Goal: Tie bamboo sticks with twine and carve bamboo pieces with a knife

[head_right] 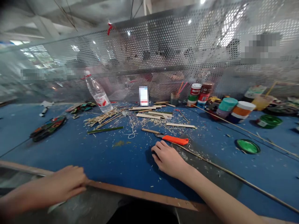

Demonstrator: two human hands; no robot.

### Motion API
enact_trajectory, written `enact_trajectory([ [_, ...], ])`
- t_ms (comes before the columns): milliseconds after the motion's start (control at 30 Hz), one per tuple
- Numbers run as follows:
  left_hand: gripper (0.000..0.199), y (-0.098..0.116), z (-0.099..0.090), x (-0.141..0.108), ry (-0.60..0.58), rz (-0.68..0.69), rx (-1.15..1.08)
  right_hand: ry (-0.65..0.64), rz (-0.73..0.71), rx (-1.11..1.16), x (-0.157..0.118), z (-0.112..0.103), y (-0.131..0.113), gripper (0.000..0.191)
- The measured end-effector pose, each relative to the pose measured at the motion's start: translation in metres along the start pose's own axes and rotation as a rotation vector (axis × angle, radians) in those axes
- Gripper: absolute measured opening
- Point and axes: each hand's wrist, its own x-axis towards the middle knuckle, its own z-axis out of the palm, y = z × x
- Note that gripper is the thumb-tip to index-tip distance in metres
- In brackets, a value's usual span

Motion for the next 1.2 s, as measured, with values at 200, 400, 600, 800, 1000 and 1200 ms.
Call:
enact_trajectory([
  [200, 0.041, -0.045, -0.027, 0.102, 0.238, -0.043, -0.185, -0.004, -0.006, -0.037, 0.000, -0.005, -0.004, 0.017],
  [400, 0.061, -0.093, -0.003, 0.170, 0.471, -0.089, -0.156, -0.018, -0.007, -0.028, -0.001, -0.008, -0.003, 0.018],
  [600, 0.053, -0.085, -0.003, 0.183, 0.533, -0.112, -0.162, -0.035, 0.009, -0.013, 0.001, -0.012, -0.006, 0.019],
  [800, 0.040, -0.042, -0.023, 0.181, 0.399, -0.128, -0.194, -0.026, 0.020, -0.009, 0.001, -0.014, -0.008, 0.018],
  [1000, 0.037, 0.009, -0.046, 0.193, 0.147, -0.041, -0.326, 0.080, -0.002, -0.008, -0.001, -0.010, -0.005, 0.016],
  [1200, 0.040, 0.052, -0.039, 0.198, -0.073, 0.091, -0.596, 0.336, 0.280, -0.205, 0.003, -0.005, 0.006, 0.030],
])
